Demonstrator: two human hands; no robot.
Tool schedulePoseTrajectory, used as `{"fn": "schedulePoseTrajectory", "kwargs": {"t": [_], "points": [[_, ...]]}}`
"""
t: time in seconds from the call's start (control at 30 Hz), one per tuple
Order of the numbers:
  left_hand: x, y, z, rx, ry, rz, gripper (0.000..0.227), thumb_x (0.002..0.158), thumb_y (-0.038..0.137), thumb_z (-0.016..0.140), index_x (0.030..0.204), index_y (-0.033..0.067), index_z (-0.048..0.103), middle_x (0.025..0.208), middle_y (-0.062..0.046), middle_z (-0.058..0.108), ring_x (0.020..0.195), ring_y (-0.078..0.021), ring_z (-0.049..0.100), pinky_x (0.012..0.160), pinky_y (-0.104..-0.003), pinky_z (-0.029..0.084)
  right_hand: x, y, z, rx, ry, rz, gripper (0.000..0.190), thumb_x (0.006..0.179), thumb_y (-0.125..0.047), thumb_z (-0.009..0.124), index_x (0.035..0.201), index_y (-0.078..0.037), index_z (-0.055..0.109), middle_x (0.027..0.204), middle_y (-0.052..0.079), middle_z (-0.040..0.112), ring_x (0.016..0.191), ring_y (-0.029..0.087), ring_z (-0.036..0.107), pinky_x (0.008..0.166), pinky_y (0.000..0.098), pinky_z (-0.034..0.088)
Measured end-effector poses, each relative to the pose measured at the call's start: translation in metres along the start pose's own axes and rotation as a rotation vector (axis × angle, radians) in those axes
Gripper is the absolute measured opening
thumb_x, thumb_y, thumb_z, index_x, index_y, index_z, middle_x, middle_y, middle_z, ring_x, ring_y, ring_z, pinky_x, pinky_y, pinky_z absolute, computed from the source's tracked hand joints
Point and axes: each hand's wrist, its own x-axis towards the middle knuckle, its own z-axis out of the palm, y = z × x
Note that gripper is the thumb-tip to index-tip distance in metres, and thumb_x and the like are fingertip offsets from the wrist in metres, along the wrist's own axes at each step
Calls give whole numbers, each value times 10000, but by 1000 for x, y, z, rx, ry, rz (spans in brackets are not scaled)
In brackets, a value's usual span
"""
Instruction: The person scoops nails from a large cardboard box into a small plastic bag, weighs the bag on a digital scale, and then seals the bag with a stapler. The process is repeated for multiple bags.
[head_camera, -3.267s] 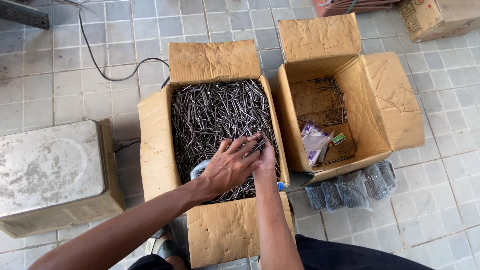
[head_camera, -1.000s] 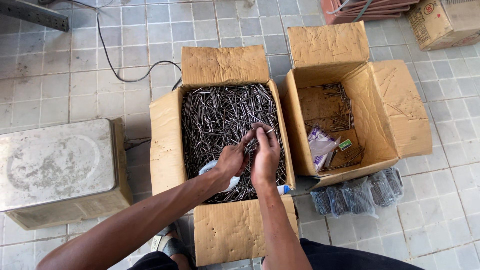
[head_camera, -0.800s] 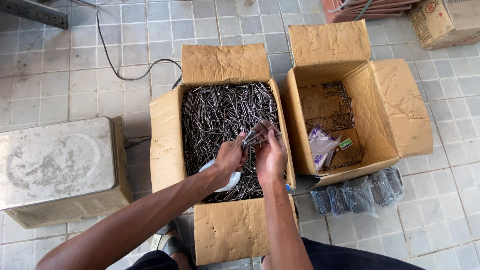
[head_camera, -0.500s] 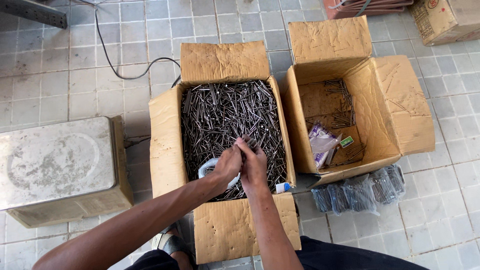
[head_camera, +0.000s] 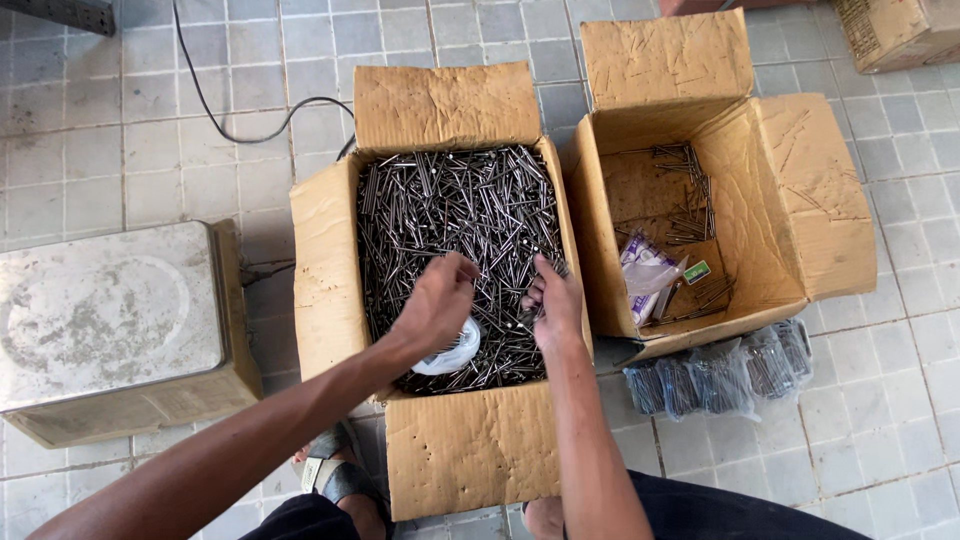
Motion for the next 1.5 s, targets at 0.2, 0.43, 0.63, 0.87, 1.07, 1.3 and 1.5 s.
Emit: {"fn": "schedulePoseTrajectory", "kwargs": {"t": [0.2, 0.43, 0.63, 0.87, 1.07, 1.3, 1.5], "points": [[26, -59, 0, 22, 136, -52, 205, 856, 82, 464, 984, 88, 624, 1020, -164, 578, 1056, -402, 602, 927, -501, 473, 125, 91, -36, -1136, -21, -245, 160, 767, -409, 774, 857, -278, 762, 605, -27, 635, 565, 182, 658, 444, 269, 470], [38, -95, -5, 13, 171, -70, 235, 856, 53, 447, 1013, 103, 614, 1017, -161, 536, 1041, -418, 596, 891, -495, 487, 45, 62, 23, -1286, -140, -399, 606, 906, -454, 699, 1213, 57, 594, 1031, 274, 654, 729, 370, 702, 528, 446, 550], [43, -115, 5, 88, 169, -102, 203, 869, 64, 469, 994, 138, 610, 1029, -123, 544, 1067, -405, 608, 901, -474, 497, 56, 87, 38, -1754, -115, -628, 603, 904, -316, 737, 1285, 80, 488, 1220, 325, 541, 789, 409, 704, 662, 521, 619], [40, -118, 20, 177, 101, -104, 187, 886, 64, 475, 977, 159, 608, 1015, -88, 530, 1050, -339, 635, 876, -437, 521, 94, 123, 18, -2056, -178, -852, 563, 991, -346, 616, 1311, 92, 465, 1190, 281, 575, 741, 306, 724, 578, 414, 626], [41, -116, 16, 189, 114, -60, 130, 887, 77, 492, 945, 132, 595, 1019, -113, 533, 1037, -400, 620, 869, -481, 515, 132, 146, -3, -2240, -170, -1028, 578, 972, -375, 628, 1279, 96, 496, 1128, 269, 608, 658, 261, 710, 497, 366, 583], [50, -114, 12, 142, 138, -8, 159, 881, 31, 475, 959, 112, 589, 1001, -131, 512, 995, -417, 598, 841, -496, 516, 123, 107, -11, -2002, -56, -1141, 469, 753, -466, 773, 917, -57, 612, 749, 85, 631, 593, 303, 707, 501, 450, 564], [64, -115, 25, 104, 70, 20, 210, 891, 85, 454, 953, 131, 649, 973, -123, 598, 1009, -378, 646, 846, -473, 524, 69, 52, -20, -1259, -127, -622, 299, 944, -321, 655, 725, -123, 607, 536, 5, 592, 424, 169, 597, 458, 279, 475]]}}
